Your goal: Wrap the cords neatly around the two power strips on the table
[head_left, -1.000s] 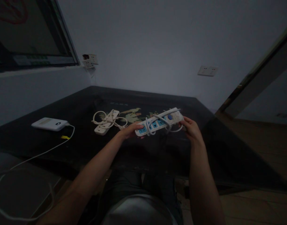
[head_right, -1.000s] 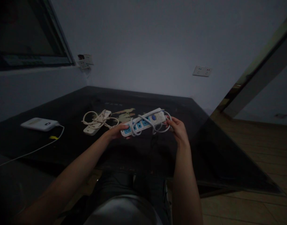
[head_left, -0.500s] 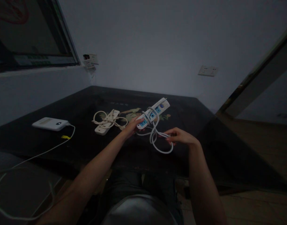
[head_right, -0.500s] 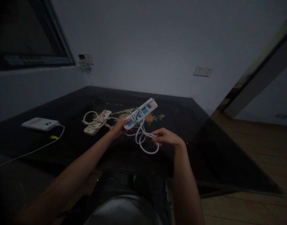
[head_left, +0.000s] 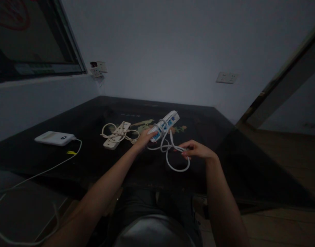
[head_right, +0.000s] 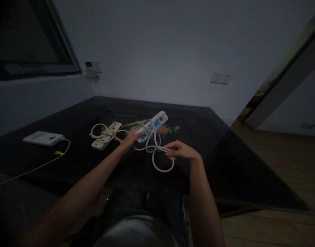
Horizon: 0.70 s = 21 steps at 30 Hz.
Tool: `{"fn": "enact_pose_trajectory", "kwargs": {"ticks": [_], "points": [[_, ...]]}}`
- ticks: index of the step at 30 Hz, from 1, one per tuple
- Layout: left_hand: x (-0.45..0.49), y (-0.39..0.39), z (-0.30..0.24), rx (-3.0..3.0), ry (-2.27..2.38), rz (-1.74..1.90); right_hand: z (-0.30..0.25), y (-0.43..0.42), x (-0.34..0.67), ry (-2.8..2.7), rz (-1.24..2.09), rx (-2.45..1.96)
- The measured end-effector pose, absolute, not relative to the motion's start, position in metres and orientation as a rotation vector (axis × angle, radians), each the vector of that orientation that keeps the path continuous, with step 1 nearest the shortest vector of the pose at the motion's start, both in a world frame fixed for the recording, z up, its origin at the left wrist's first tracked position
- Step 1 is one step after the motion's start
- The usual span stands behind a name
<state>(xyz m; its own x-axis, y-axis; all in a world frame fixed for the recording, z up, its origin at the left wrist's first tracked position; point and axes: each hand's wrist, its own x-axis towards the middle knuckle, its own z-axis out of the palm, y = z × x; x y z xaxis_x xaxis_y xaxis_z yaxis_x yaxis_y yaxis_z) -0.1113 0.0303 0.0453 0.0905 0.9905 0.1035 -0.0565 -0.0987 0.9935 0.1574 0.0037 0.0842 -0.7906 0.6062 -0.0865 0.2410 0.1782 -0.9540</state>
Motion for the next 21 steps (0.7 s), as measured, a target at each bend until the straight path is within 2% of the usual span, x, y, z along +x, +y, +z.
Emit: {"fn": "enact_pose_trajectory", "kwargs": {"ticks": [5,17,21], "points": [[-0.111,0.033,0.047,1.399,1.126,1.245,0.082,0.001,0.162,-2.076,1.69,-0.706],[-0.112,0.028,0.04,1.507,1.022,1.08,0.082,0.006,0.162,-1.304,1.103,-0.591],[-0.118,0.022,0.049,1.481,0.882,0.998,0.081,0.016,0.168,-1.198,1.015,-0.708]]}}
